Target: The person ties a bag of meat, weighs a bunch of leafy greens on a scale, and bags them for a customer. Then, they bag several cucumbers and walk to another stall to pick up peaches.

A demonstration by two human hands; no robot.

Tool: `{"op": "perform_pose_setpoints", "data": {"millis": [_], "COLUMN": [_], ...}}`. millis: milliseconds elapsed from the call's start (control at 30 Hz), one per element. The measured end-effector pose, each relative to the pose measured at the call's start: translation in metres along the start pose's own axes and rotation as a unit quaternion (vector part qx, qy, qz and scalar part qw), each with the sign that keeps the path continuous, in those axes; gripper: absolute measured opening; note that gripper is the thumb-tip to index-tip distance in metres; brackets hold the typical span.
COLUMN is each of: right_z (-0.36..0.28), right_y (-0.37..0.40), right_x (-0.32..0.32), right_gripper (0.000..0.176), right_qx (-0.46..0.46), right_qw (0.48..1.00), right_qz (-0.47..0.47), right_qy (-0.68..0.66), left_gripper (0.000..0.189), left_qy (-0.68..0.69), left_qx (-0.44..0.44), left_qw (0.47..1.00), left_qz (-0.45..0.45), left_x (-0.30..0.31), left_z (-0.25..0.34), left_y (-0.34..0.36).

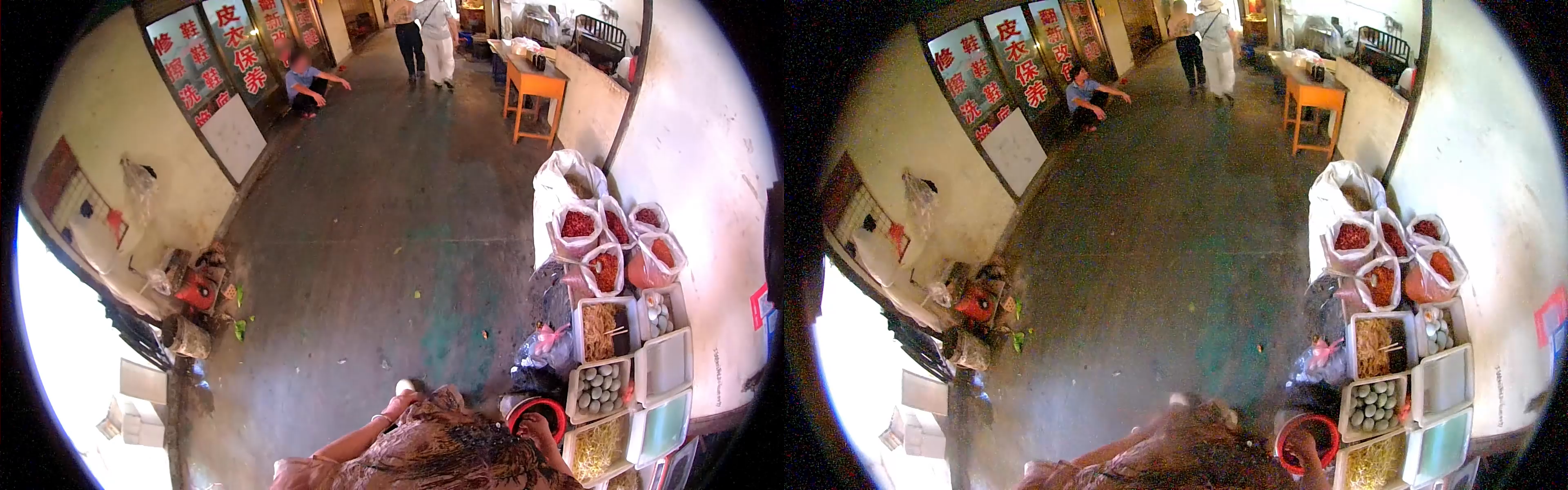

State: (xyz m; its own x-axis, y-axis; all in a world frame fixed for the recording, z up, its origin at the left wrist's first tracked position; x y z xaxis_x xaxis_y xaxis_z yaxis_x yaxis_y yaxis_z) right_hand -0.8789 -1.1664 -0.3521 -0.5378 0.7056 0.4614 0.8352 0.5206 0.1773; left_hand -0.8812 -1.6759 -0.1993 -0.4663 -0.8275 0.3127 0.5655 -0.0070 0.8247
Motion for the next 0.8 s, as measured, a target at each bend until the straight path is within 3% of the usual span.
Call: {"op": "perform_pose_setpoints", "data": {"millis": [33, 67, 100, 133, 200, 233, 267, 300, 333, 367, 400, 433, 533, 567, 633, 700, 800], "right_z": [-0.034, -0.062, -0.114, -0.128, -0.141, -0.113, -0.076, -0.041, -0.069, -0.088, -0.132, -0.128, -0.143, -0.148, -0.15, -0.135, -0.124], "right_y": [-0.002, -0.002, -0.005, -0.009, -0.012, -0.012, -0.008, -0.003, -0.005, -0.001, -0.001, -0.001, -0.006, -0.007, -0.006, -0.005, -0.003], "right_x": [0.008, 0.015, 0.027, 0.03, 0.035, 0.028, 0.019, 0.011, 0.019, 0.025, 0.036, 0.036, 0.041, 0.039, 0.037, 0.03, 0.023], "right_gripper": [0.031, 0.031, 0.031, 0.031, 0.03, 0.031, 0.031, 0.032, 0.033, 0.034, 0.035, 0.037, 0.036, 0.036, 0.035, 0.035, 0.036], "right_qx": [-0.101, -0.203, -0.287, -0.287, -0.308, -0.203, -0.082, 0.031, -0.101, -0.242, -0.356, -0.311, -0.294, -0.295, -0.305, -0.3, -0.286], "right_qw": [0.983, 0.921, 0.831, 0.83, 0.849, 0.934, 0.989, 0.997, 0.987, 0.914, 0.806, 0.85, 0.867, 0.865, 0.864, 0.86, 0.856], "right_qz": [0.01, 0.062, 0.137, 0.139, 0.142, 0.082, 0.05, 0.06, 0.053, 0.103, 0.186, 0.163, 0.14, 0.141, 0.192, 0.186, 0.171], "right_qy": [-0.151, -0.328, -0.457, -0.458, -0.405, -0.282, -0.11, 0.038, -0.116, -0.309, -0.434, -0.392, -0.377, -0.379, -0.352, -0.368, -0.396], "left_gripper": [0.029, 0.03, 0.03, 0.03, 0.029, 0.031, 0.031, 0.033, 0.035, 0.035, 0.035, 0.036, 0.034, 0.032, 0.032, 0.028, 0.024], "left_qy": [-0.004, -0.009, 0.02, 0.019, 0.061, 0.126, 0.123, 0.043, -0.036, -0.035, -0.048, -0.062, -0.074, -0.09, -0.089, -0.113, -0.19], "left_qx": [-0.163, -0.321, -0.326, -0.327, -0.108, -0.056, -0.058, -0.136, -0.214, -0.218, -0.187, -0.155, -0.168, -0.121, -0.114, -0.099, -0.165], "left_qw": [0.984, 0.937, 0.936, 0.936, 0.989, 0.989, 0.989, 0.988, 0.973, 0.973, 0.979, 0.985, 0.98, 0.983, 0.982, 0.981, 0.965], "left_qz": [0.07, 0.137, 0.134, 0.132, 0.086, 0.058, 0.054, 0.063, 0.072, 0.07, 0.06, 0.05, 0.079, 0.105, 0.12, 0.121, 0.077], "left_x": [-0.006, -0.009, -0.01, -0.011, -0.016, -0.02, -0.016, -0.009, -0.003, 0.003, 0.009, 0.015, 0.035, 0.041, 0.046, 0.064, 0.081], "left_z": [-0.009, -0.015, -0.018, -0.019, -0.032, -0.04, -0.035, -0.02, -0.006, 0.005, 0.014, 0.02, 0.024, 0.026, -0.004, -0.02, -0.025], "left_y": [-0.014, -0.024, -0.035, -0.046, -0.075, -0.095, -0.096, -0.09, -0.085, -0.079, -0.073, -0.071, -0.077, -0.075, -0.106, -0.104, -0.102]}}
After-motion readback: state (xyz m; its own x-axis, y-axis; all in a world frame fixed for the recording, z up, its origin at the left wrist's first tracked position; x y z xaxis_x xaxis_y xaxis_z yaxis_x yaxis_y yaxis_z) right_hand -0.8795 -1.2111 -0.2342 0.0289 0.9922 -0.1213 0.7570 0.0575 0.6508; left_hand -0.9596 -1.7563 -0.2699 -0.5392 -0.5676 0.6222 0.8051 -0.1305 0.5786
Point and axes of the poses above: each hand's wrist, its own y-axis away from the middle knuckle, its own x-axis out of the back of the hand, z = x × y, the point moved 3 cm from there along -y, towards the middle knuckle, and after that the axes turned 5 degrees about x, right-handed, at the moved point
